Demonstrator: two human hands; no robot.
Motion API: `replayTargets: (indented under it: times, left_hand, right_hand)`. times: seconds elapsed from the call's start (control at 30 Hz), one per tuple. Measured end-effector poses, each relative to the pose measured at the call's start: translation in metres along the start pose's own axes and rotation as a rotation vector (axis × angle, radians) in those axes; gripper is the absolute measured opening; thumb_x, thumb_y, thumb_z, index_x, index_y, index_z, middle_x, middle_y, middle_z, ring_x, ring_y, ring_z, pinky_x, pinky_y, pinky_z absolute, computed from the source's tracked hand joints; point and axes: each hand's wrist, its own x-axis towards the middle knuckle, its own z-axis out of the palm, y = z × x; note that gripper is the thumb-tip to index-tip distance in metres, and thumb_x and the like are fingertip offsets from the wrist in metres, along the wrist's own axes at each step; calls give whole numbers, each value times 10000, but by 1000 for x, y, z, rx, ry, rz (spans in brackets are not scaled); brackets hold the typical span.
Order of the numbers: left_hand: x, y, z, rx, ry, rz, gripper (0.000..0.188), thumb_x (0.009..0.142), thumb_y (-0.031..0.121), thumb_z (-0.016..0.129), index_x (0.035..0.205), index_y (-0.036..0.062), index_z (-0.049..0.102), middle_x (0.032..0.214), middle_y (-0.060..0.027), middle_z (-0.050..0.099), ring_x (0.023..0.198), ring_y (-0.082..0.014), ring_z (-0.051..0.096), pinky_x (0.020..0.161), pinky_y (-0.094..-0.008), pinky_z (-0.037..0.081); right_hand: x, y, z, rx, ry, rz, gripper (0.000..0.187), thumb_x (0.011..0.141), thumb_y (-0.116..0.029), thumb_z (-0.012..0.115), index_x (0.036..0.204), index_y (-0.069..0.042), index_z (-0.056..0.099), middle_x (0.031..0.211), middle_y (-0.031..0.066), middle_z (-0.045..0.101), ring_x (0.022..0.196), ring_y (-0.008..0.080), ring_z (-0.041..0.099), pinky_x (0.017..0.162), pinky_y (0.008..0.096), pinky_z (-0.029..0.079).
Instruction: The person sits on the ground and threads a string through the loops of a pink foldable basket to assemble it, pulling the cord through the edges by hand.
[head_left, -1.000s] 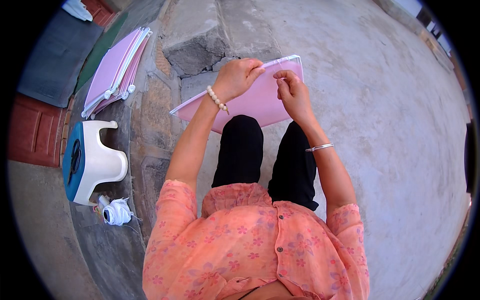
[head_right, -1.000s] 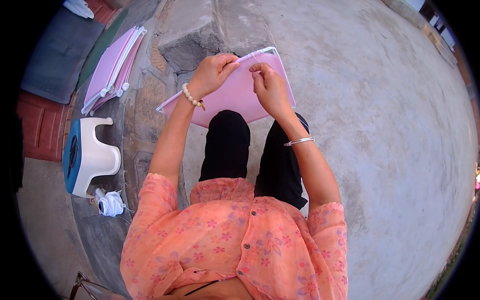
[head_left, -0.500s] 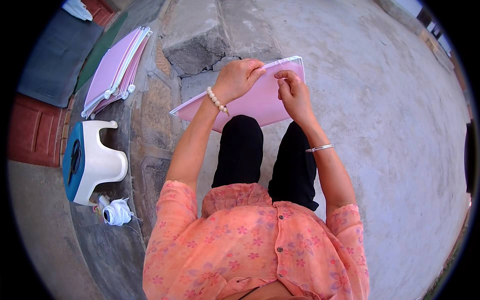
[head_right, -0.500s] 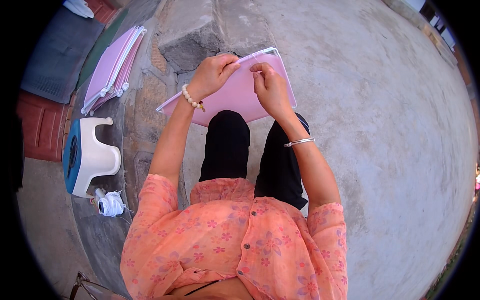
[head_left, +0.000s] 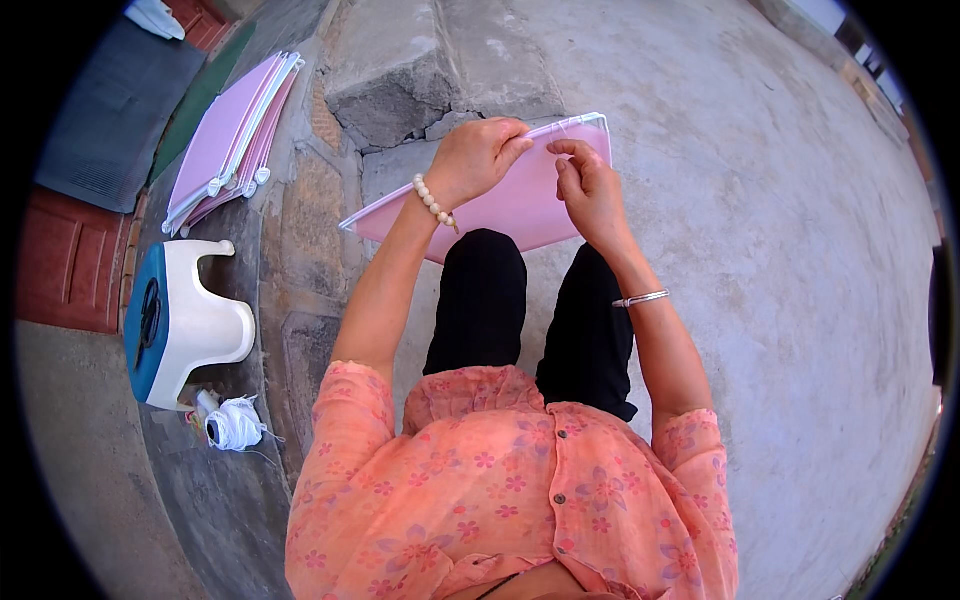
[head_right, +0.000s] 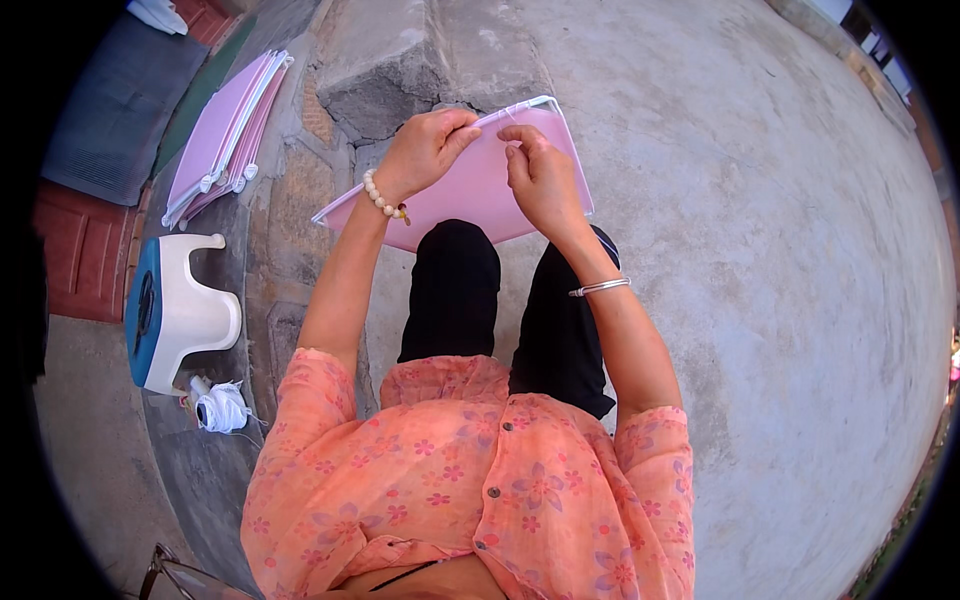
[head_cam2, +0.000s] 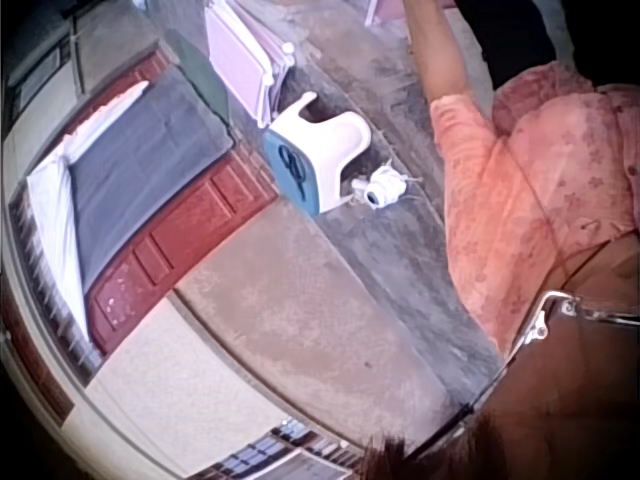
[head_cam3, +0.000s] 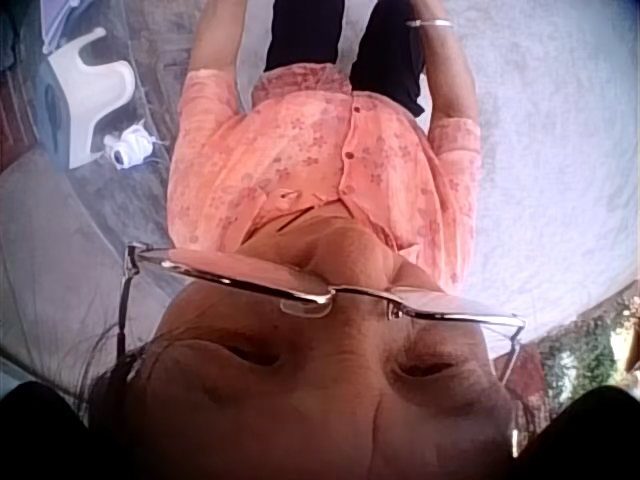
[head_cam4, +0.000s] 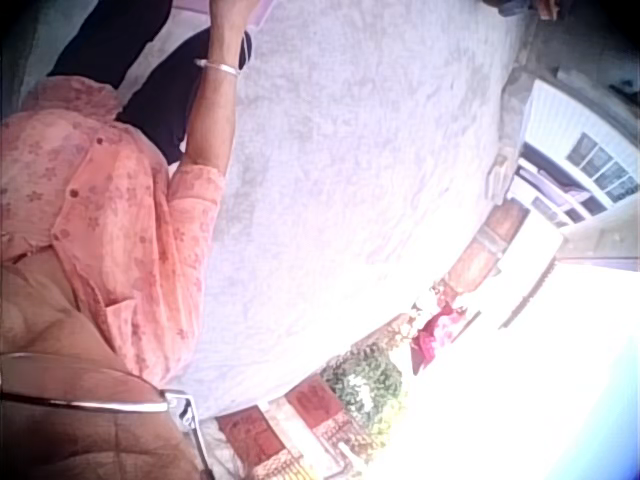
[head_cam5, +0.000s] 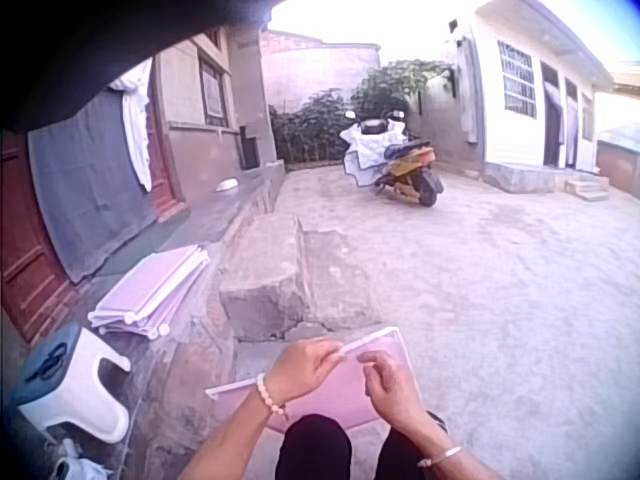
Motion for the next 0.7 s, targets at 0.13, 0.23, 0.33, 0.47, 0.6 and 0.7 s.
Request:
replayTargets:
  times: [0.13, 0.23, 0.33, 0.47, 0.6, 0.7]
  left_hand:
    - [0, 7, -1, 9, -15, -4, 230, 847, 246, 550, 889, 38, 639, 775, -129, 631, 713, -313, 602, 627, -391, 470]
    - [-5, 18, 2, 23, 12, 15, 194, 849, 201, 559, 892, 20, 614, 779, -129, 613, 686, -300, 589, 614, -350, 463]
    - [-25, 39, 12, 183, 148, 152, 157, 828, 191, 575, 881, 49, 611, 751, -98, 599, 675, -265, 586, 579, -335, 456]
    - [-60, 77, 39, 375, 117, 239, 136, 772, 150, 591, 880, 70, 572, 675, -24, 508, 615, -173, 532, 487, -301, 400]
    - [-85, 97, 67, 380, 63, 271, 213, 690, 123, 572, 888, 46, 567, 683, -4, 483, 589, -126, 492, 461, -255, 372]
    - [-93, 98, 78, 392, 61, 285, 209, 683, 124, 570, 877, 46, 569, 678, 2, 475, 582, -115, 482, 452, -242, 361]
  right_hand:
    - [-2, 0, -2, 3, 2, -4, 192, 851, -59, 488, 1009, -9, 585, 599, 130, 562, 544, 213, 569, 543, 338, 432]
    - [-6, 0, -9, -22, -1, -14, 213, 851, -53, 482, 1031, -6, 585, 594, 125, 554, 537, 204, 562, 536, 334, 427]
    - [-30, -14, -22, 4, -63, 20, 225, 851, -41, 477, 1046, 2, 582, 586, 108, 541, 526, 164, 544, 507, 314, 412]
    - [-86, -10, -42, 17, -83, 163, 203, 863, -25, 483, 1037, 18, 577, 604, 75, 541, 509, 117, 512, 479, 270, 401]
    - [-130, 29, -49, 91, -53, 162, 156, 874, -6, 488, 1000, 24, 574, 620, 51, 543, 505, 103, 507, 476, 246, 408]
    - [-143, 40, -49, 40, -29, 139, 121, 873, 6, 490, 960, 23, 571, 610, 45, 536, 511, 97, 509, 471, 243, 406]
